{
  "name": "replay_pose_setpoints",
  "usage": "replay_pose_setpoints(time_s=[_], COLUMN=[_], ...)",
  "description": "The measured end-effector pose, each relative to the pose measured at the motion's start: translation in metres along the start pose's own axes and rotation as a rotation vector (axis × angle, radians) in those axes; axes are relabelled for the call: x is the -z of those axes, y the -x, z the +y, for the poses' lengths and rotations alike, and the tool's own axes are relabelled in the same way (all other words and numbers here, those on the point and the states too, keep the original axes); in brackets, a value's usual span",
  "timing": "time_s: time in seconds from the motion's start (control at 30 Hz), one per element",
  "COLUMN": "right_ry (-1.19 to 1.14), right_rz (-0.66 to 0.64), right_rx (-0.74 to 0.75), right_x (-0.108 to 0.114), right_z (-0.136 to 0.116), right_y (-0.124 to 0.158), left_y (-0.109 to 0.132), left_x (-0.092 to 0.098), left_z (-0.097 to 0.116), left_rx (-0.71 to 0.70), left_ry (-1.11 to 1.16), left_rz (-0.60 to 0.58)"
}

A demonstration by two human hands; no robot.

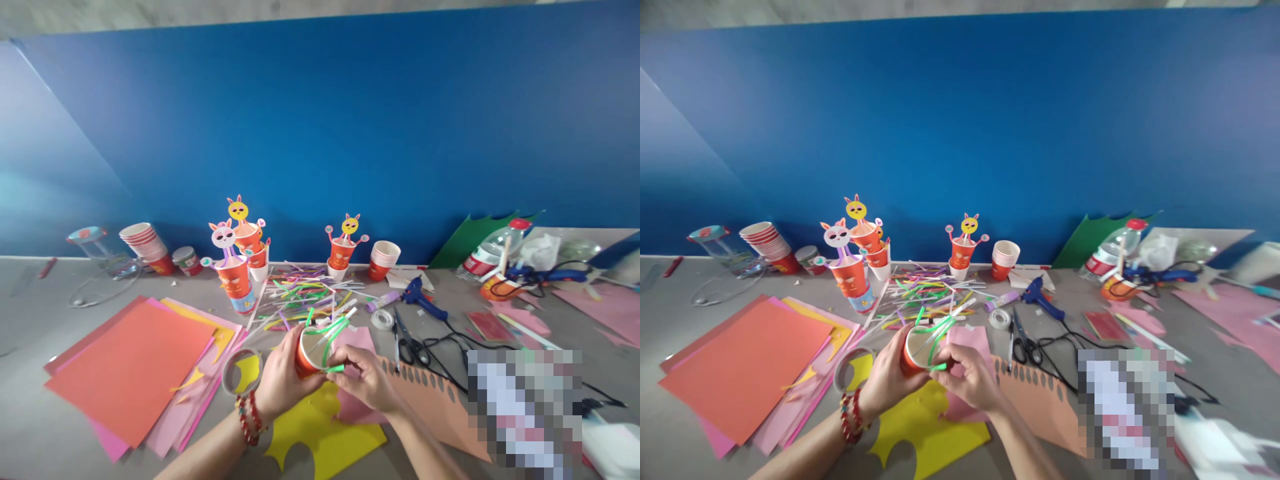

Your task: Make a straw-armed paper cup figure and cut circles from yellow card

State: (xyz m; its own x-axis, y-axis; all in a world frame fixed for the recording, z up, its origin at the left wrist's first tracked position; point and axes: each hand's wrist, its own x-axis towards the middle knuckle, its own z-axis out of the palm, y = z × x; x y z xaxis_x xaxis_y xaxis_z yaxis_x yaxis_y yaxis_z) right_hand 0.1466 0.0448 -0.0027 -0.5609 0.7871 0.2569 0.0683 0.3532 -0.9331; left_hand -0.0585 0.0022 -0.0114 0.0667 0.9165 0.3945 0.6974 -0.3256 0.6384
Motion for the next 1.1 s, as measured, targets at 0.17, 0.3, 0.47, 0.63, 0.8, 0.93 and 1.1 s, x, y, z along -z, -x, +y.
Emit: replay_pose_setpoints(time_s=[0.17, 0.3, 0.47, 0.63, 0.8, 0.93, 1.1], right_ry=[-0.005, -0.012, -0.008, 0.003, -0.022, -0.018, -0.036], right_rz=[-0.032, -0.013, 0.014, 0.005, -0.012, -0.010, 0.005], right_rx=[0.034, 0.046, 0.093, 0.087, 0.102, 0.110, 0.130], right_x=[0.001, 0.000, -0.002, -0.002, -0.001, -0.002, -0.002], right_z=[0.001, 0.002, -0.001, 0.000, 0.000, 0.001, 0.002], right_y=[0.002, 0.003, 0.002, 0.002, 0.004, 0.005, 0.004], left_y=[0.000, 0.000, 0.000, 0.001, 0.002, 0.004, 0.004], left_x=[0.001, 0.002, 0.002, 0.000, -0.003, -0.003, -0.003], left_z=[0.003, 0.003, 0.001, 0.001, -0.005, -0.009, -0.009], left_rx=[0.004, -0.013, -0.045, -0.040, -0.065, -0.093, -0.119], left_ry=[0.033, 0.057, 0.061, 0.041, 0.014, 0.026, 0.056], left_rz=[0.005, 0.011, 0.013, 0.023, 0.061, 0.083, 0.083])
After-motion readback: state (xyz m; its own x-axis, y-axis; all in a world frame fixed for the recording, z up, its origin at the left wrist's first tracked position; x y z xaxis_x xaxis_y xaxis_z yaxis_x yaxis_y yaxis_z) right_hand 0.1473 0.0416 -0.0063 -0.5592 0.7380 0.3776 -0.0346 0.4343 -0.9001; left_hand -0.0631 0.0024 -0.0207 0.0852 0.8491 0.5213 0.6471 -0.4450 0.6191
